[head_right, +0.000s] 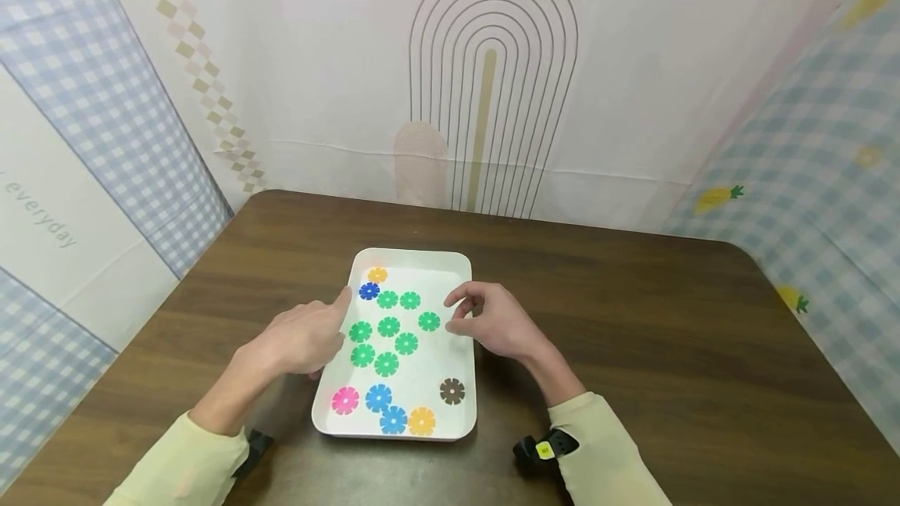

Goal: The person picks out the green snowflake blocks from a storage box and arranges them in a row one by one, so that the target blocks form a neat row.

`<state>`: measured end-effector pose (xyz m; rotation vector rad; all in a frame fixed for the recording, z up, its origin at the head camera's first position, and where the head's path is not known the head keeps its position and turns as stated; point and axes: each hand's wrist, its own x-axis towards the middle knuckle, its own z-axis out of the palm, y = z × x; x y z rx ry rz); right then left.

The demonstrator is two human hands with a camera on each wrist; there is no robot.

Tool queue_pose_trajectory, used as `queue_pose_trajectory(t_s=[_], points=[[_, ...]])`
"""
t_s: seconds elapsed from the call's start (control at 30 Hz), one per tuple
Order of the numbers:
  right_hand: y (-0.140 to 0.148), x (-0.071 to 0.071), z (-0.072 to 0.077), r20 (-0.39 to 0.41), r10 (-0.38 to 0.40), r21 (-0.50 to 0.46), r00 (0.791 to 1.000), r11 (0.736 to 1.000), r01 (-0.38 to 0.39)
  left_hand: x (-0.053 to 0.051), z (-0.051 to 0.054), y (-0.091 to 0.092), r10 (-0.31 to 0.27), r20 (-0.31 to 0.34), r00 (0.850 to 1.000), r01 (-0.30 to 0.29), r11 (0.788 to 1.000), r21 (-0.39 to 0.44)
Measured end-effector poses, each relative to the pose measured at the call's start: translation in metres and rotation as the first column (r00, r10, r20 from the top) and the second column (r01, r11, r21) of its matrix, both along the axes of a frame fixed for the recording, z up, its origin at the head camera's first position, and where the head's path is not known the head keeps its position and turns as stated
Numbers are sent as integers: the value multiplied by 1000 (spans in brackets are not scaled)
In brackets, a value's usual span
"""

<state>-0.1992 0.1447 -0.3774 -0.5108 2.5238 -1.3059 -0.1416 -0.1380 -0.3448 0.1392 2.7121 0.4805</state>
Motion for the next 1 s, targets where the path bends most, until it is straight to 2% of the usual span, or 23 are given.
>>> queue_pose_trajectory(t_s=[0.33,0.6,1.0], points=[[-11,0,-5,-10,21,114,1000,993,-20,0,1,0,10,15,1000,-10,1000,-13],[-17,1,-7,-21,16,204,1000,979,-11,1,2,1,3,4,1000,-3,1000,-13],[-31,0,-8,-69,-35,317,997,947,55,2,4,2,1,4,1000,-1,1000,-23]])
